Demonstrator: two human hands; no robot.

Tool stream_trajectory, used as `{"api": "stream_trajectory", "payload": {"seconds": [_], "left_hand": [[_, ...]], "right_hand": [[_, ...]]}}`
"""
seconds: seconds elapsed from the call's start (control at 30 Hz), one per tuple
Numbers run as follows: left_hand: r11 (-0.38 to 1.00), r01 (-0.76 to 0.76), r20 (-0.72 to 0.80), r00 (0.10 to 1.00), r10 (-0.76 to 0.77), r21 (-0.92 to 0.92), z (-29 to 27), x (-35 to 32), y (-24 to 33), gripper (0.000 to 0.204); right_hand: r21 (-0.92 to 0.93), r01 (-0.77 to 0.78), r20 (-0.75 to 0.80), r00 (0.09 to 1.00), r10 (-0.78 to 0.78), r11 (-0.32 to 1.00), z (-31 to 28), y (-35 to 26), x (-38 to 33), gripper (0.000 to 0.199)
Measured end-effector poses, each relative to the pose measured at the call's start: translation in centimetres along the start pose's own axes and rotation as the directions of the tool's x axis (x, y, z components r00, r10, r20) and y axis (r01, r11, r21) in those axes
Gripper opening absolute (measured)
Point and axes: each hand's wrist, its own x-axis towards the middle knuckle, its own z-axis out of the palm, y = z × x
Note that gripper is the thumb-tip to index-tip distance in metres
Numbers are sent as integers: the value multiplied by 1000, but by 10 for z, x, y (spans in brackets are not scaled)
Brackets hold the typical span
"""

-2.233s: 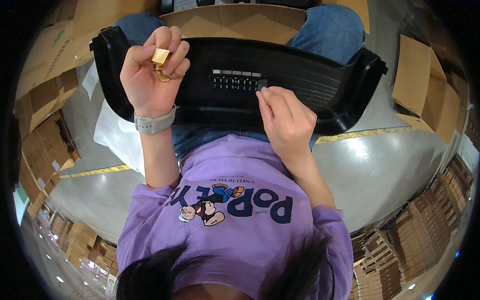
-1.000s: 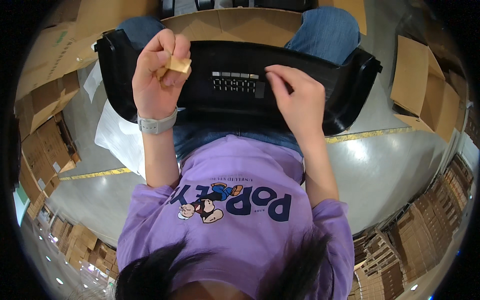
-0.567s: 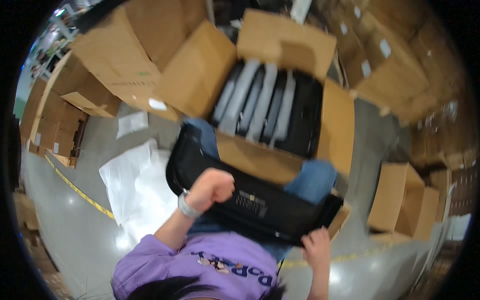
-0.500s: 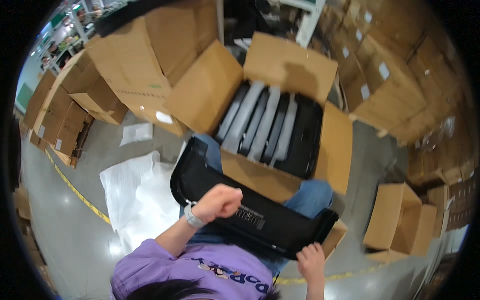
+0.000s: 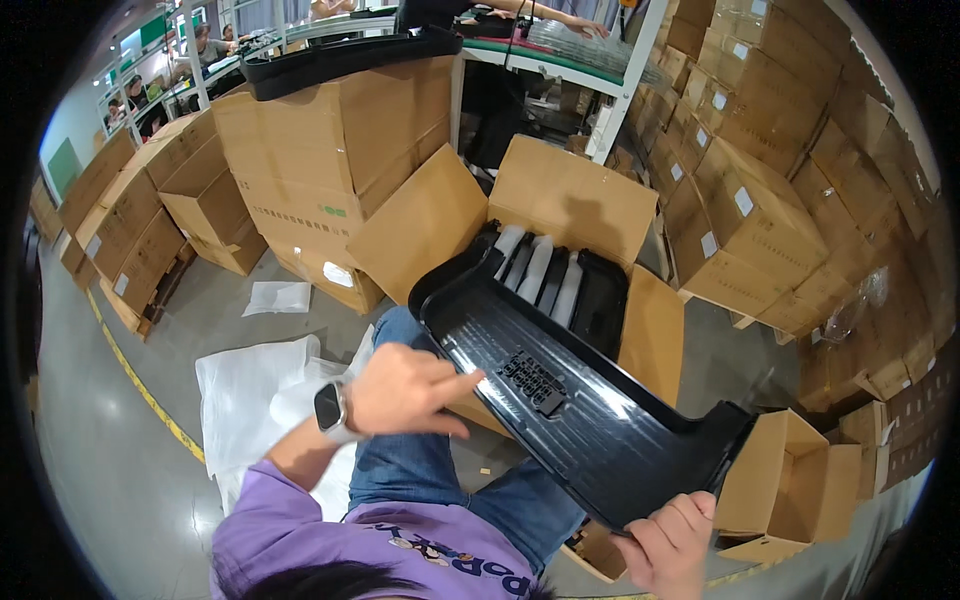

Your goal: Attaching small black plastic pieces to larger black plastic panels and organizing them into a cardboard box.

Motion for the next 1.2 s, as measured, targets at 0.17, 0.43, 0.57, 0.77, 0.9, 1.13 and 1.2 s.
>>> {"api": "stream_trajectory", "payload": {"seconds": [0.17,0.43,0.57,0.77,0.9,1.13,1.2], "left_hand": [[990,-74,3,997,74,120,0,-7,-39,32],[985,-116,-158,978,136,127,-95,8,-59,36],[943,85,-117,992,-50,322,-152,25,-110,31],[553,337,-287,941,-177,762,-228,63,-211,27],[337,461,-352,873,-337,821,-261,106,-293,27],[208,387,-228,815,-533,898,-257,136,-380,28],[257,406,-208,803,-559,877,-250,136,-396,35]], "right_hand": [[-41,1,-83,997,-4,999,-24,2,-5,29],[-272,-282,-646,762,43,920,8,69,41,36],[192,-406,-420,789,449,893,98,88,50,38],[244,-231,-160,948,274,942,257,89,4,16],[46,-247,111,964,240,968,286,94,-2,8],[-133,-311,328,882,337,941,302,96,-5,10],[-158,-331,336,868,365,931,302,94,-5,10]]}}
